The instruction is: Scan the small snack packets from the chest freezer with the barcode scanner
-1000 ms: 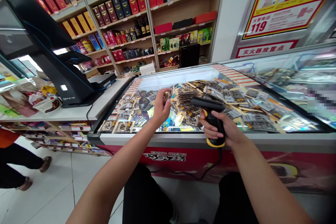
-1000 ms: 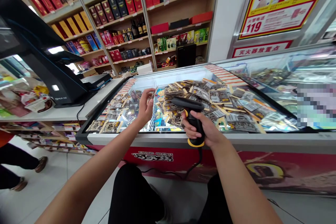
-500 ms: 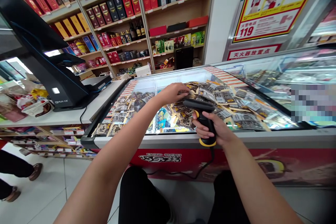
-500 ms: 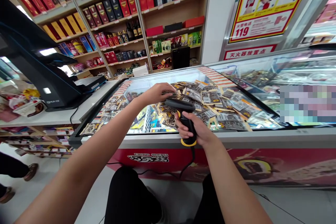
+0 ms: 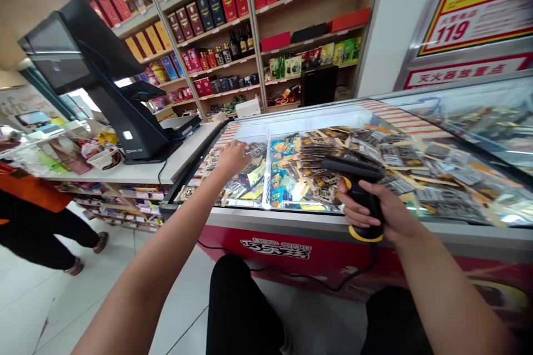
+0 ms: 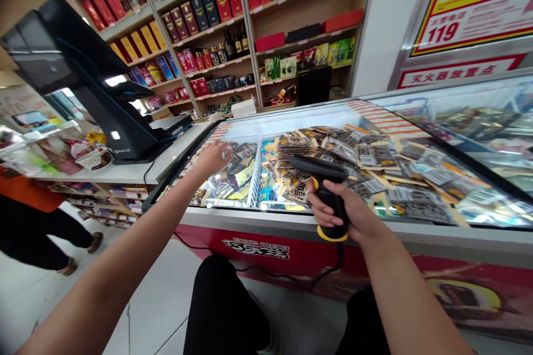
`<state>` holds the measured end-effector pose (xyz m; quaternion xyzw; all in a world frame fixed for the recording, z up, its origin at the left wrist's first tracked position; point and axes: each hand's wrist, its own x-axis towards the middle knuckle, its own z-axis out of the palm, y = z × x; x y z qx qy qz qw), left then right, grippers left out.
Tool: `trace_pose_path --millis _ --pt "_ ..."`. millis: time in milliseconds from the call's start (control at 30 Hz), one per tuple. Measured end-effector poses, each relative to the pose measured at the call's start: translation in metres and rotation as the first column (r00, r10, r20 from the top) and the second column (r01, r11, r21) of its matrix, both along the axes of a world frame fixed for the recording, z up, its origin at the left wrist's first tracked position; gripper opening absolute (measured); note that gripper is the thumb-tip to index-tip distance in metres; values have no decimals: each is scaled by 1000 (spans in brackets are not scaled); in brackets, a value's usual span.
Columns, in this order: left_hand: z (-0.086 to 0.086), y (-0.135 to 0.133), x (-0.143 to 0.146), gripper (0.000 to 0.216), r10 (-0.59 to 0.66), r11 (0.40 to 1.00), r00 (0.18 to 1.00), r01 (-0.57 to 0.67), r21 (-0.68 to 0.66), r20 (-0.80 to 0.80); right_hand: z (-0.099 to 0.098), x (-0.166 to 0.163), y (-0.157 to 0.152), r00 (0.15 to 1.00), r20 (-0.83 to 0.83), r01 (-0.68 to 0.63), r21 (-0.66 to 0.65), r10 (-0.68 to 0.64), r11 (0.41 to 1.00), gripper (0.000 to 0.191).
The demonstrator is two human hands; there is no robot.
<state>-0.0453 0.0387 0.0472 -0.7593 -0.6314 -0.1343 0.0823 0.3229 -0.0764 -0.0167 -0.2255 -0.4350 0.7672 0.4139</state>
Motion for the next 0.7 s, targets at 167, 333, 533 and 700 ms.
trace_pose_path --millis 167,333,533,700 --pt "-8 -6 -81 54 146 956 982 -171 -240 -120 -3 1 1 997 54 51 -20 -50 998 33" --pt "-13 -5 -109 69 44 949 989 -85 -304 -138 -5 3 3 994 79 78 -38 -75 996 32" --pt "-28 4 -104 55 97 965 987 -125 -232 -131 -3 2 1 994 75 89 -41 -85 995 32" --pt "-25 1 -72 43 29 1000 984 -30 3 175 -2 0 1 997 46 67 -36 -65 997 31"
